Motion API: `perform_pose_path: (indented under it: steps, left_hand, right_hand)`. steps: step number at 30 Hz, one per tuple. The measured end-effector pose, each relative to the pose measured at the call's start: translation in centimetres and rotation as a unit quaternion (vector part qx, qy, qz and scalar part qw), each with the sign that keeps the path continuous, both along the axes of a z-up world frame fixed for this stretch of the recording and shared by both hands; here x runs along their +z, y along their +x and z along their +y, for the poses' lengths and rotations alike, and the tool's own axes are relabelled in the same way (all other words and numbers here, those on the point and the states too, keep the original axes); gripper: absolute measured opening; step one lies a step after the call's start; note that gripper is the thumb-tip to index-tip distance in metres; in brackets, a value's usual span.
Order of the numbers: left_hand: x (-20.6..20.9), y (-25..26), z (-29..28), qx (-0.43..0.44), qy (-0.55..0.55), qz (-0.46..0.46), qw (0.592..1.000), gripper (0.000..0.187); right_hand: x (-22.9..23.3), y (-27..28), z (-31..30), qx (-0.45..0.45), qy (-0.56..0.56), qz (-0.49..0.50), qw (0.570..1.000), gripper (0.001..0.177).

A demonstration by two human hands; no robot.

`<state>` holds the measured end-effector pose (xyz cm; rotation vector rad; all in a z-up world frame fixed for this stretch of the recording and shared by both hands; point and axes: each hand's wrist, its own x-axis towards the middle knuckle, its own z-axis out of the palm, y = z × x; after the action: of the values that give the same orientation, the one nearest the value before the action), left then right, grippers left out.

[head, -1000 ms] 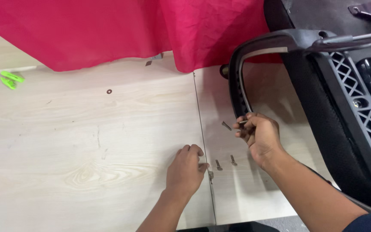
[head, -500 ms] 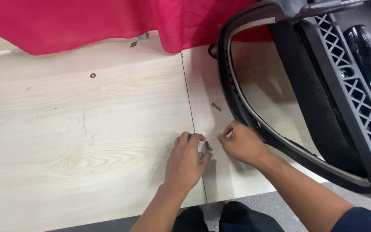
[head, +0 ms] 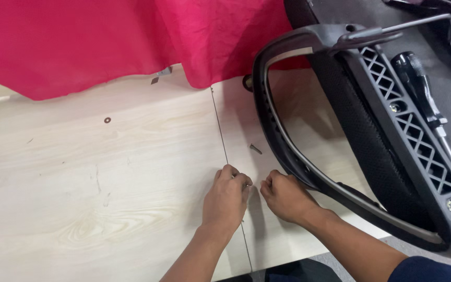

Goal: The person attaches a metal gas lift to the underside of an office chair seat. They align the metal base plate, insert screws by hand, and then use a screwdriver to tighten the screws, securing the lift to the seat.

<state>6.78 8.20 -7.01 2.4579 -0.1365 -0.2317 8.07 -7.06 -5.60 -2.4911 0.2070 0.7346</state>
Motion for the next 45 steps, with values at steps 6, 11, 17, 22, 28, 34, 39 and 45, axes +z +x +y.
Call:
perform_pose_path:
  steps: [6,11,17,22,28,34,39,45]
  left_hand:
    - [0.3,1.5,0.2,-0.029,0.028,-0.012,0.999,0.014]
    - [0.0,2.5,0.6,-0.041,0.022,-0.022,0.999,0.015]
    - [-0.3,3.0,0.9,-0.02,0.007,-0.023,1.0,0.017]
    - [0.0,2.8,0.9,-0.031,0.017,-0.035,0.999,0.044]
    - [0.9,3.8,1.0,-0.054,0.026,-0.013,0.998,0.063]
    - [1.3,5.1,0.0,-0.096,0.023,0.031,0.995,0.078]
    - [0.6,7.0,-0.6,-0.148,0.003,0.003,0.989,0.076]
    - [-0.2,8.1,-1.2,-0.146,-0.007,-0.023,0.989,0.031]
  right_hand:
    - [-0.3,0.7,-0.1,0.004,-0.038,-0.017,0.999,0.029]
    - [0.0,1.3,0.5,-0.002,-0.027,-0.061,0.998,0.025]
    - [0.4,1.8,0.5,-0.021,-0.024,-0.056,0.998,0.023]
    - [0.3,1.5,0.5,-0.021,-0.038,-0.084,0.995,0.024]
    - [0.6,1.3,0.7,-0.046,-0.04,-0.046,0.997,0.026]
    - [0.8,0.2,0.4,-0.033,-0.027,-0.077,0.996,0.025]
    - [1.2,0.2,0.3,-0.062,0.002,-0.025,0.998,0.021]
    - [1.3,0.3,0.4,-0.062,0.003,-0.021,0.998,0.017]
